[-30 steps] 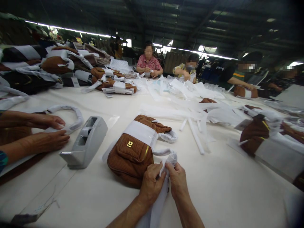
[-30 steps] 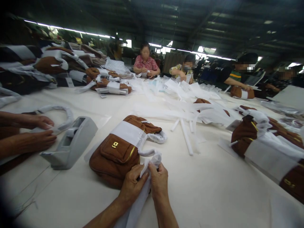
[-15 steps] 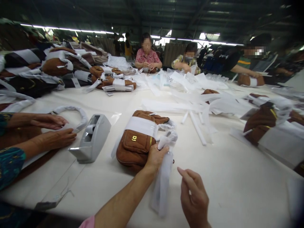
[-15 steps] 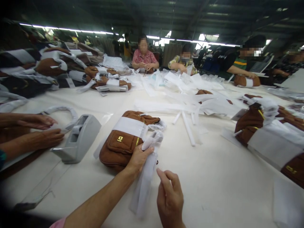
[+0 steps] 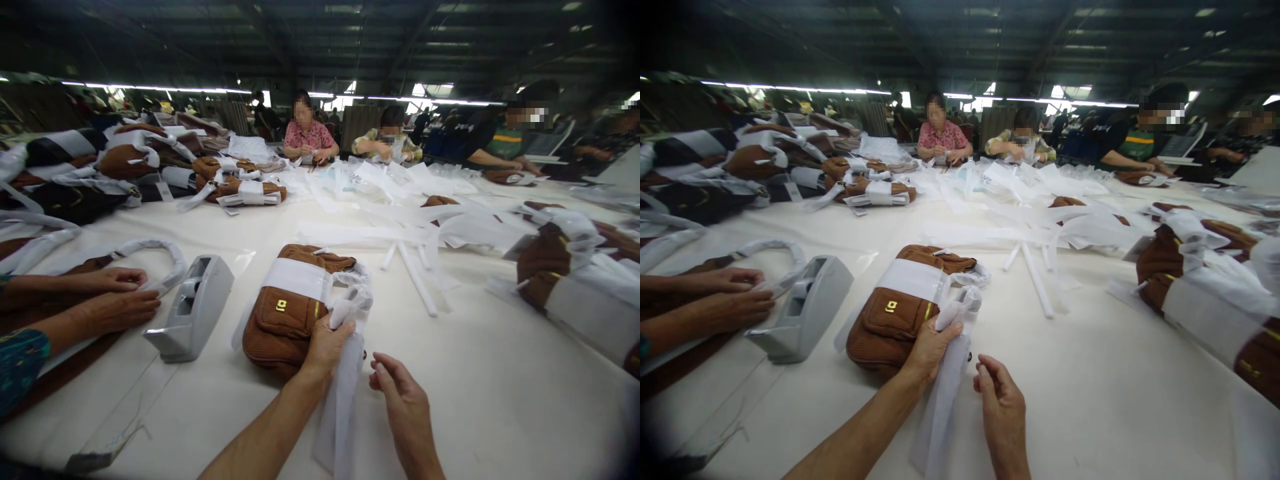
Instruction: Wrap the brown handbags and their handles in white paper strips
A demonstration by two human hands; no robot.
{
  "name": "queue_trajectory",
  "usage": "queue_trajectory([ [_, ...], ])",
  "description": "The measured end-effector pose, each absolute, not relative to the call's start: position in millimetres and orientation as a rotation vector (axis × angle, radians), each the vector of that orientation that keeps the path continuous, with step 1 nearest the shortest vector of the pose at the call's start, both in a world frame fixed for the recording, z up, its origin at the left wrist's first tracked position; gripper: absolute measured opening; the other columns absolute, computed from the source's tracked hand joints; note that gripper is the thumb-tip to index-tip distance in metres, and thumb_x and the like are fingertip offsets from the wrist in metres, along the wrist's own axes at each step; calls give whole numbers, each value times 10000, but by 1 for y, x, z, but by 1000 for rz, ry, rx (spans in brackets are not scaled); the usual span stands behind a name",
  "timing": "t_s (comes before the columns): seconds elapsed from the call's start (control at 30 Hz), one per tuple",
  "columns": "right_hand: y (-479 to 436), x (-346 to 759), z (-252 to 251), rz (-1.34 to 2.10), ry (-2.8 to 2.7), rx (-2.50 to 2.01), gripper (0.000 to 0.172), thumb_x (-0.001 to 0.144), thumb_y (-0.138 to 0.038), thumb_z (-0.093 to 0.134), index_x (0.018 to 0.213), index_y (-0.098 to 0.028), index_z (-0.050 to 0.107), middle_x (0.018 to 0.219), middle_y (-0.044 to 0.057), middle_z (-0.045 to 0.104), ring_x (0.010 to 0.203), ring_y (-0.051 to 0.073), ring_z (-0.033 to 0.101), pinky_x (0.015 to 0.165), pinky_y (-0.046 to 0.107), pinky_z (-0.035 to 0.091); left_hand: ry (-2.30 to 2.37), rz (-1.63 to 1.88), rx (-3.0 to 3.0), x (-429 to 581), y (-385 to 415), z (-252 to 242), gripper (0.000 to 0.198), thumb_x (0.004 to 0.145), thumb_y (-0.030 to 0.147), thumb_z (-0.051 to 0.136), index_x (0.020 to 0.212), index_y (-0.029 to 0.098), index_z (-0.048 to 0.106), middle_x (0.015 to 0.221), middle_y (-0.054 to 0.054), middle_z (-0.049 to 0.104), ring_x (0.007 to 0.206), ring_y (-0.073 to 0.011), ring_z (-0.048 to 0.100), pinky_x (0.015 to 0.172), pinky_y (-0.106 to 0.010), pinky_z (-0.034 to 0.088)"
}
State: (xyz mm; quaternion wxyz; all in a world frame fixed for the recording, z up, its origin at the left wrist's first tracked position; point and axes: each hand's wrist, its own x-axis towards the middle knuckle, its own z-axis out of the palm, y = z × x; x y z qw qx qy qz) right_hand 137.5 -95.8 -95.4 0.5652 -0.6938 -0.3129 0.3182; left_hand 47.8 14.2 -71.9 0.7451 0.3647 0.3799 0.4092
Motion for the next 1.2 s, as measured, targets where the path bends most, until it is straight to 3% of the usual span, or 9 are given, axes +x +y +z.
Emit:
queue_trajectory([
  [0.1, -71, 149, -90, 918, -551, -1453, 460, 740, -487, 584, 1060, -156, 586, 984, 95, 630, 816, 199, 601, 699, 340, 521, 822, 892, 795, 47, 13, -70, 379, 580, 324, 731, 849, 115, 565, 544, 26, 531, 402, -105, 487, 399, -257, 471],
  [0.23, -34, 162, -76, 1042, -734, -1348, 504, 726, -480, 602, 1124, -173, 560, 1124, 99, 592, 960, 221, 568, 723, 326, 503, 814, 858, 809, 44, 10, -65, 393, 588, 319, 721, 883, 98, 585, 565, 1, 558, 396, -121, 501, 399, -284, 485],
  [0.37, -16, 168, -67, 1035, -876, -1411, 398, 699, -457, 630, 945, -144, 633, 863, 60, 652, 750, 173, 571, 607, 273, 467, 829, 839, 859, 43, 8, -69, 331, 637, 316, 685, 869, 94, 604, 536, -1, 542, 393, -119, 490, 396, -264, 468],
  [0.5, -15, 168, -70, 920, -907, -1504, 342, 688, -440, 637, 836, -132, 634, 666, 11, 604, 585, 128, 493, 532, 253, 421, 858, 864, 1055, 43, 6, -78, 266, 718, 348, 627, 831, 107, 632, 571, -16, 554, 432, -115, 492, 406, -219, 427],
  [0.63, -15, 164, -75, 864, -901, -1540, 323, 697, -432, 622, 819, -134, 633, 606, -9, 567, 559, 123, 457, 525, 248, 398, 907, 992, 1338, 42, 0, -77, 278, 802, 346, 550, 963, 148, 660, 752, -52, 627, 693, -188, 595, 638, -268, 496],
  [0.77, -16, 160, -73, 870, -880, -1537, 301, 688, -409, 637, 801, -131, 641, 604, -16, 554, 555, 109, 424, 500, 224, 349, 948, 1120, 1596, 42, -9, -79, 337, 853, 230, 475, 1172, 184, 575, 1015, -83, 619, 956, -205, 561, 881, -288, 423],
  [0.93, -25, 159, -71, 978, -852, -1463, 370, 697, -430, 627, 885, -112, 641, 609, -11, 548, 568, 115, 427, 503, 228, 358, 869, 1116, 1790, 42, -13, -92, 439, 853, 170, 431, 1290, 200, 450, 1011, -94, 602, 933, -202, 551, 845, -312, 436],
  [1.2, -28, 155, -67, 1080, -802, -1374, 409, 718, -432, 630, 1010, -146, 624, 827, 36, 634, 691, 137, 500, 609, 250, 424, 895, 1080, 1562, 38, -4, -88, 354, 869, 264, 476, 1212, 199, 536, 1010, -62, 614, 907, -177, 577, 822, -286, 465],
])
